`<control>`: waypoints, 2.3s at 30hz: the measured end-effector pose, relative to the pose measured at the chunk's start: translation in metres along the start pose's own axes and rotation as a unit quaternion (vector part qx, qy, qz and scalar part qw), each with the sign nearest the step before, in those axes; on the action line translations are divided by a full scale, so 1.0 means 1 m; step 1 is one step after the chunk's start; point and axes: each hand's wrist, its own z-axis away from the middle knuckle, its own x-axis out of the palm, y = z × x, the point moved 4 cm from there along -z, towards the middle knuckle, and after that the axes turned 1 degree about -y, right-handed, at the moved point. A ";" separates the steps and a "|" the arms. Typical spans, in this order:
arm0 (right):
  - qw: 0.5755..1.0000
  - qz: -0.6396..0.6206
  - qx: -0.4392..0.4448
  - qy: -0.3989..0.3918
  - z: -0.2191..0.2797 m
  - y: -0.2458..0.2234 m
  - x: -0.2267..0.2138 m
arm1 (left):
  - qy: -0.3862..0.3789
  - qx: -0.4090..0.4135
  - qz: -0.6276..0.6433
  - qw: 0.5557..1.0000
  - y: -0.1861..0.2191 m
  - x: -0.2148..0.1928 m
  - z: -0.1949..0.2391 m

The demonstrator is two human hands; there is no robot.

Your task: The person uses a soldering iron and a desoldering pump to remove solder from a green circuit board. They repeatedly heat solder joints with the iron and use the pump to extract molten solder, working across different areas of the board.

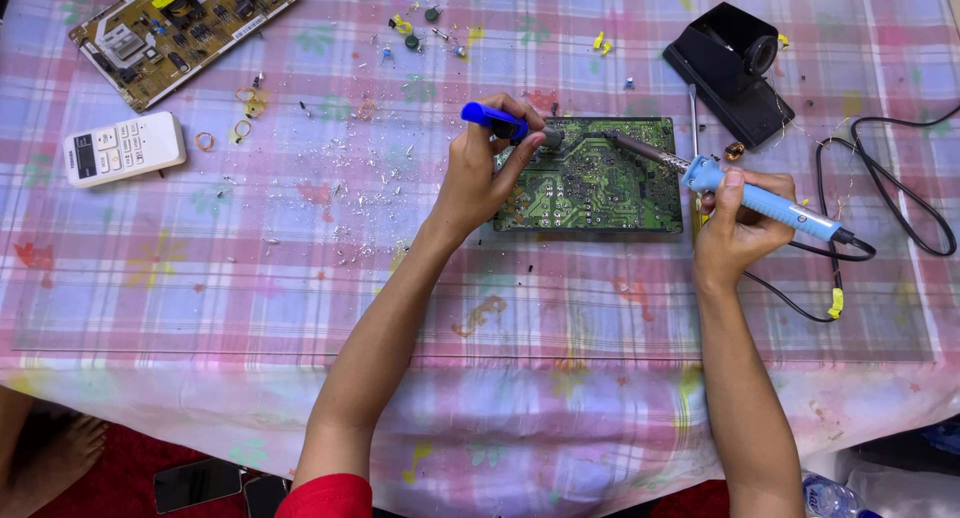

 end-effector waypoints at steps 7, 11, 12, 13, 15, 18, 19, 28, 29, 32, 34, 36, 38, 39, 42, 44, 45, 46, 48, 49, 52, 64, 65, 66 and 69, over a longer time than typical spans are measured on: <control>1.000 0.006 -0.012 -0.008 -0.001 -0.003 0.001 | 0.002 0.004 -0.008 1.000 -0.001 0.000 0.000; 1.000 0.007 -0.014 -0.005 -0.001 -0.003 0.001 | 0.001 0.009 -0.003 1.000 -0.001 0.000 0.001; 1.000 0.008 -0.014 -0.006 -0.001 -0.004 0.001 | 0.001 0.011 -0.004 1.000 -0.001 0.000 0.000; 1.000 0.008 -0.013 -0.006 -0.001 -0.003 0.001 | 0.001 0.010 -0.005 1.000 -0.002 0.000 0.000; 1.000 0.007 -0.014 -0.003 -0.001 -0.002 0.000 | -0.001 0.014 -0.004 1.000 -0.002 0.000 0.001; 1.000 0.005 -0.003 0.001 -0.001 -0.002 0.000 | -0.003 0.006 -0.002 1.000 -0.001 0.000 0.000; 1.000 0.006 -0.003 0.001 -0.001 -0.003 0.000 | -0.003 0.006 -0.002 1.000 -0.001 0.001 0.000; 1.000 -0.005 -0.004 -0.002 -0.001 -0.005 0.002 | 0.004 -0.004 -0.013 1.000 -0.001 0.001 0.002; 1.000 -0.004 -0.003 0.000 -0.001 -0.004 0.001 | 0.004 0.002 -0.010 1.000 -0.001 0.001 0.002; 1.000 0.005 -0.010 0.004 -0.001 -0.003 -0.002 | -0.001 0.011 0.032 0.999 0.001 0.007 0.004; 1.000 0.010 -0.022 0.009 -0.003 -0.002 -0.003 | -0.006 0.018 0.069 0.997 -0.002 0.013 0.003; 0.998 0.022 -0.048 0.016 -0.004 -0.003 -0.004 | -0.018 0.021 0.098 0.995 -0.007 0.021 0.002; 0.998 0.011 -0.050 0.030 -0.007 -0.002 -0.004 | -0.027 0.039 0.096 0.994 -0.007 0.026 -0.005; 0.998 0.005 -0.044 0.036 -0.005 -0.002 -0.007 | -0.033 0.045 0.099 0.994 -0.006 0.031 -0.003; 0.998 0.013 -0.027 0.056 -0.007 0.000 -0.012 | -0.052 0.026 0.099 0.993 -0.007 0.038 -0.008; 0.998 0.008 -0.030 0.061 -0.008 0.000 -0.012 | -0.054 0.025 0.088 0.994 -0.012 0.039 -0.009; 0.997 0.006 -0.032 0.064 -0.008 0.000 -0.014 | -0.055 0.022 0.079 0.995 -0.015 0.041 -0.009; 0.997 0.007 -0.031 0.064 -0.008 0.000 -0.014 | -0.056 0.022 0.079 0.995 -0.016 0.042 -0.010; 0.998 -0.007 -0.031 0.061 -0.008 -0.001 -0.014 | -0.051 0.038 0.066 0.996 -0.016 0.043 -0.012; 0.998 -0.005 -0.029 0.062 -0.008 -0.001 -0.015 | -0.053 0.036 0.068 0.996 -0.015 0.043 -0.013; 0.998 -0.005 -0.035 0.060 -0.010 -0.001 -0.015 | -0.058 0.038 0.060 0.996 -0.013 0.043 -0.018; 0.998 -0.006 -0.035 0.043 -0.009 -0.002 -0.013 | -0.172 0.079 -0.079 0.979 -0.019 0.061 -0.059; 0.999 -0.008 -0.027 0.041 -0.009 -0.001 -0.013 | -0.162 0.057 -0.093 0.981 -0.025 0.061 -0.056; 0.999 -0.010 -0.019 0.038 -0.009 0.000 -0.013 | -0.151 0.035 -0.107 0.982 -0.030 0.061 -0.053; 0.999 -0.004 -0.022 0.035 -0.009 -0.002 -0.011 | -0.078 0.067 -0.065 0.993 -0.014 0.043 -0.039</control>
